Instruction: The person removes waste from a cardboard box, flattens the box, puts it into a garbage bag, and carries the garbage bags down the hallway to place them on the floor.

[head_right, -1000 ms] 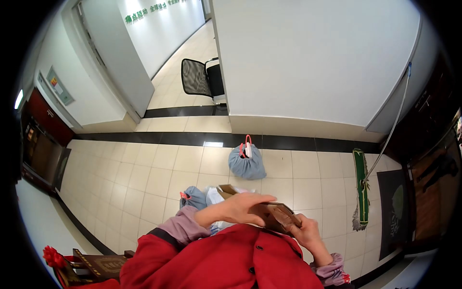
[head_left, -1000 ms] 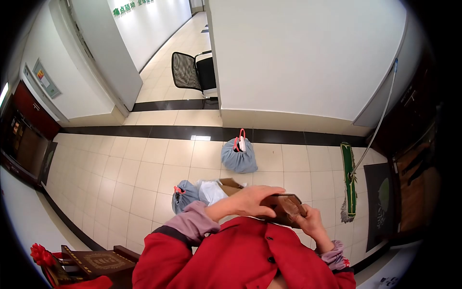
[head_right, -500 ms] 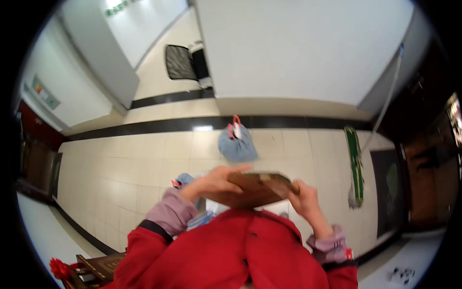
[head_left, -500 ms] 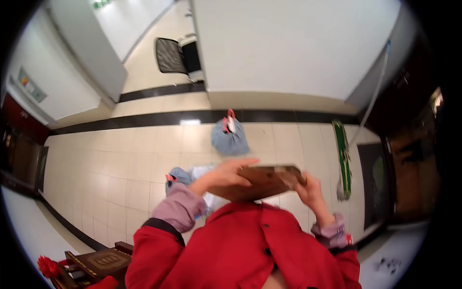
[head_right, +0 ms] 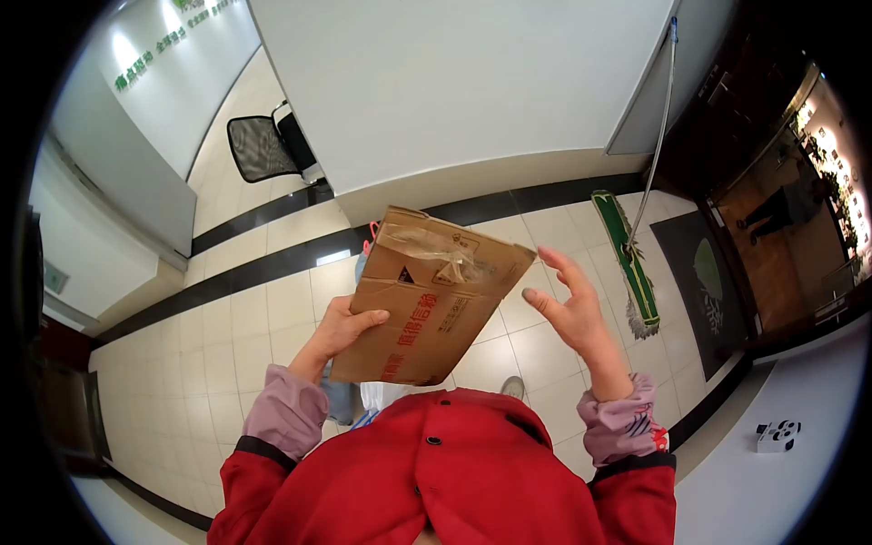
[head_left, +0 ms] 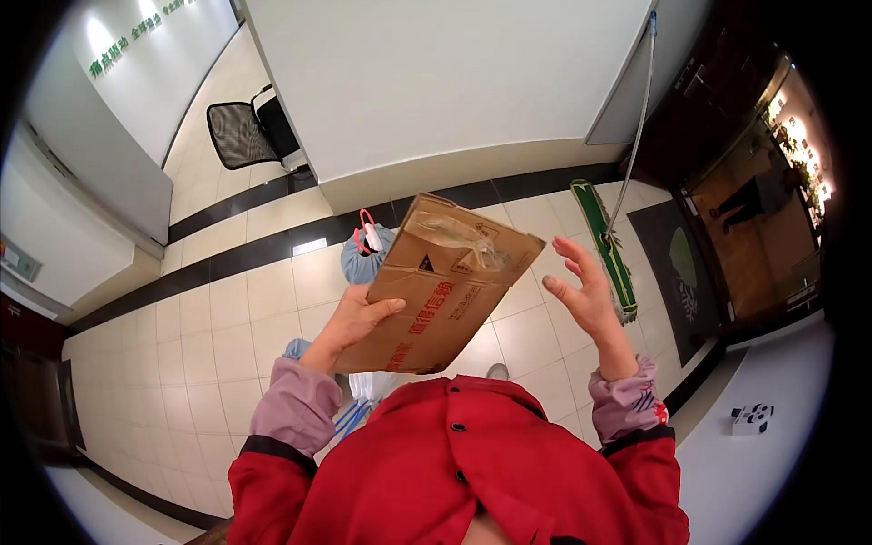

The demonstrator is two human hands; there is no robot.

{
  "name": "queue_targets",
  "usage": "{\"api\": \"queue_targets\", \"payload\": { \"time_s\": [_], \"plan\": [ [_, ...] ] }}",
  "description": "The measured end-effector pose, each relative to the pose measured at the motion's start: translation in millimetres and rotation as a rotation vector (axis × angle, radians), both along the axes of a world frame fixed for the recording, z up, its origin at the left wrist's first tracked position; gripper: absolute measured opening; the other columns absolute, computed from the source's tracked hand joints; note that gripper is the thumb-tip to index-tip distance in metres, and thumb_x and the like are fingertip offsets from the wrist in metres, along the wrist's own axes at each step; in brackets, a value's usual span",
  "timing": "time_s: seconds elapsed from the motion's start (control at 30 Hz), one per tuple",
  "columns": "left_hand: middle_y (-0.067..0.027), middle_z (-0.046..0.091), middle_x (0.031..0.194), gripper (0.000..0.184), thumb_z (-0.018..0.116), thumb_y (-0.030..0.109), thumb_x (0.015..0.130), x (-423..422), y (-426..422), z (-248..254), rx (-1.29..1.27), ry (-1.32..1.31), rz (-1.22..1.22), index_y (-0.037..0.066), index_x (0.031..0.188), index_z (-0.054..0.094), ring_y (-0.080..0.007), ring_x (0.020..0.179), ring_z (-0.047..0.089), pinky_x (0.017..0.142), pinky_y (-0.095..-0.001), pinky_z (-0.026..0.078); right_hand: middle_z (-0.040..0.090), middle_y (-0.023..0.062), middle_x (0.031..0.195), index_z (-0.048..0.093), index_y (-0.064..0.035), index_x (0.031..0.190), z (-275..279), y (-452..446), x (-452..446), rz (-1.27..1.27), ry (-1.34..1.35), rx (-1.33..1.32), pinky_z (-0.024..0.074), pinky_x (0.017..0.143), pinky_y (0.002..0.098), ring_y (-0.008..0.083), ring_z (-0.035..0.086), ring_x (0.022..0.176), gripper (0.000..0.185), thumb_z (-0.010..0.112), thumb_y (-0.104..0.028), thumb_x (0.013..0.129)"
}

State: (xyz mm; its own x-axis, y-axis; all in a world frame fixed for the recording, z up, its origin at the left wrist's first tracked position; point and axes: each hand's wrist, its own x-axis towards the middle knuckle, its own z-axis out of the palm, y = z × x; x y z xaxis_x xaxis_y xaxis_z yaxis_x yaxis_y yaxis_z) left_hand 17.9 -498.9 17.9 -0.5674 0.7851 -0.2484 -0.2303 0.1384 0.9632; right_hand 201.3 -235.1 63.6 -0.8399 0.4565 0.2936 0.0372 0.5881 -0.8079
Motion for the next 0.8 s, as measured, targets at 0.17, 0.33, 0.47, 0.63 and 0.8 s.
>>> {"api": "queue_targets", "payload": {
  "time_s": [0.17, 0.33, 0.47, 0.63, 0.8],
  "plan": [
    [-0.0032, 0.06, 0.085, 0.026, 0.061, 0.013, 0.077, 0.6, 11.0, -0.9, 0.063, 0.042, 0.06, -0.002, 0.097, 0.057, -0.0083, 0.075, 0.053, 0.066, -0.0229, 0.044, 0.058, 0.0081, 0.091, 0.052, -0.0019, 0.104, -18.6, -11.4, 0.2, -0.028, 0.179, 0.016, 0.0427, 0.073, 0.0256, 0.0157, 0.055, 0.084, 0.032, 0.062, -0.01, 0.074],
    [-0.0024, 0.06, 0.084, 0.025, 0.061, 0.014, 0.077, 4.4, 19.8, 2.0, 0.023, 0.025, 0.001, -0.002, 0.096, 0.058, -0.0077, 0.074, 0.052, 0.065, -0.0221, 0.043, 0.055, 0.0073, 0.088, 0.053, -0.0005, 0.099, -27.8, -32.1, -35.3, -0.077, 0.223, -0.28, 0.0452, 0.066, 0.0221, 0.0122, 0.055, 0.076, 0.024, 0.058, -0.005, 0.075],
    [-0.001, 0.059, 0.081, 0.024, 0.062, 0.014, 0.077, 23.9, 28.8, -11.2, 0.019, 0.046, -0.004, -0.001, 0.095, 0.058, -0.0068, 0.07, 0.051, 0.062, -0.0218, 0.043, 0.056, 0.0089, 0.086, 0.054, -0.0006, 0.097, -19.2, -44.9, -42.3, -0.098, 0.327, 0.054, 0.0455, 0.062, 0.0254, 0.0159, 0.055, 0.073, 0.023, 0.059, -0.003, 0.074],
    [-0.0001, 0.059, 0.08, 0.024, 0.061, 0.013, 0.076, 24.9, 29.4, -21.0, 0.054, 0.089, 0.051, -0.001, 0.095, 0.058, -0.0061, 0.069, 0.05, 0.061, -0.0223, 0.042, 0.057, 0.0072, 0.082, 0.054, -0.002, 0.096, -7.2, -50.0, -25.8, -0.047, 0.327, 0.168, 0.0441, 0.058, 0.0254, 0.0155, 0.056, 0.072, 0.023, 0.059, 0.0, 0.073],
    [-0.0061, 0.061, 0.08, 0.024, 0.06, 0.011, 0.075, 30.7, 39.3, -35.2, 0.05, 0.275, 0.207, -0.001, 0.096, 0.057, -0.0103, 0.07, 0.053, 0.063, -0.025, 0.043, 0.057, 0.004, 0.08, 0.054, -0.0034, 0.096, -15.9, -55.6, -14.0, -0.018, 0.259, -0.208, 0.0433, 0.059, 0.0213, 0.0107, 0.055, 0.071, 0.023, 0.058, -0.002, 0.074]
  ]
}}
